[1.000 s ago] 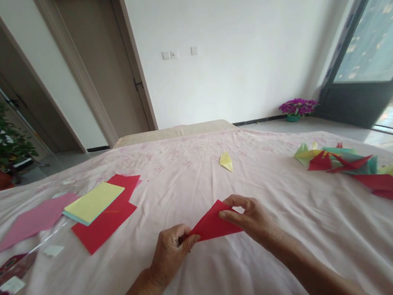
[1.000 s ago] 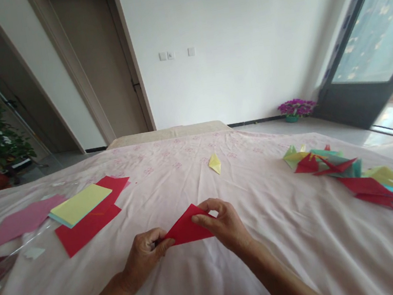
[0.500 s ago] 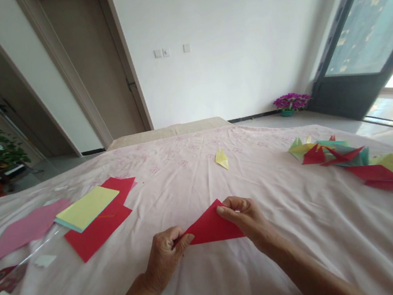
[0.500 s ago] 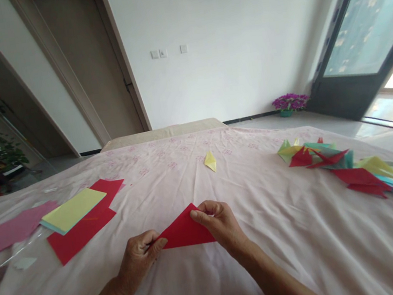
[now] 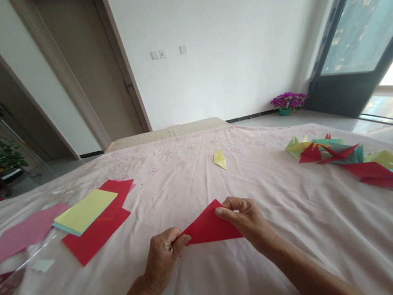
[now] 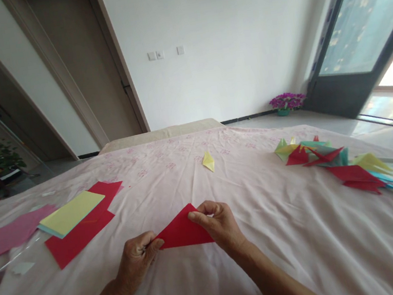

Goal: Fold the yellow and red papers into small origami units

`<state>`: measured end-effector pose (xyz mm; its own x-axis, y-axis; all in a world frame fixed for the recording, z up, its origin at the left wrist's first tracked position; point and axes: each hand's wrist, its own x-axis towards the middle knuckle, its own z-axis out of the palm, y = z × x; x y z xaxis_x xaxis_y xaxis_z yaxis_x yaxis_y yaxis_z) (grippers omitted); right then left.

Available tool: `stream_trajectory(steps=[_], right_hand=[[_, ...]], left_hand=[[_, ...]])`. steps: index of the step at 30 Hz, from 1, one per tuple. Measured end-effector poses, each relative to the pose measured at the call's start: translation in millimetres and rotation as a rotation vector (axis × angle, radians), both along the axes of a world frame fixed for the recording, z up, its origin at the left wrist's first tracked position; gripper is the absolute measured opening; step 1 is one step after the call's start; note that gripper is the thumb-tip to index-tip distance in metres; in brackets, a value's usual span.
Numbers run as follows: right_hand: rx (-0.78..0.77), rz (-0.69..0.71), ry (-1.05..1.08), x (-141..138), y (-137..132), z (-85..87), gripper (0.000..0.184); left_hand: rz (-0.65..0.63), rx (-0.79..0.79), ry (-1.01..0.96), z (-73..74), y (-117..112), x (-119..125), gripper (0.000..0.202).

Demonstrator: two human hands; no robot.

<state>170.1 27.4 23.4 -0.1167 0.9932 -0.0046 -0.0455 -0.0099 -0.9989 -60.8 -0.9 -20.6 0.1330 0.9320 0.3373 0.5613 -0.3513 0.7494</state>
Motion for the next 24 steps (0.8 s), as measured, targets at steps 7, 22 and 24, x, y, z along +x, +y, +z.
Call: stream_trajectory(steps=[7,22,24], right_hand=[[0.061,0.013,0.010,3,1,-0.5,0.033],[0.110,-0.023,-0.137,-23,-11,-18.9,0.042],[0.102,-0.025,-0.140,-23,-12,-17.4,0.044]], left_hand=[[0.030,0.187,0.091,8.3,3,2,0.024],[0.023,0.596,0.177,22.7,-12,22,0.019],[0.055,0.554,0.148,20.8,-11,21,0.020]])
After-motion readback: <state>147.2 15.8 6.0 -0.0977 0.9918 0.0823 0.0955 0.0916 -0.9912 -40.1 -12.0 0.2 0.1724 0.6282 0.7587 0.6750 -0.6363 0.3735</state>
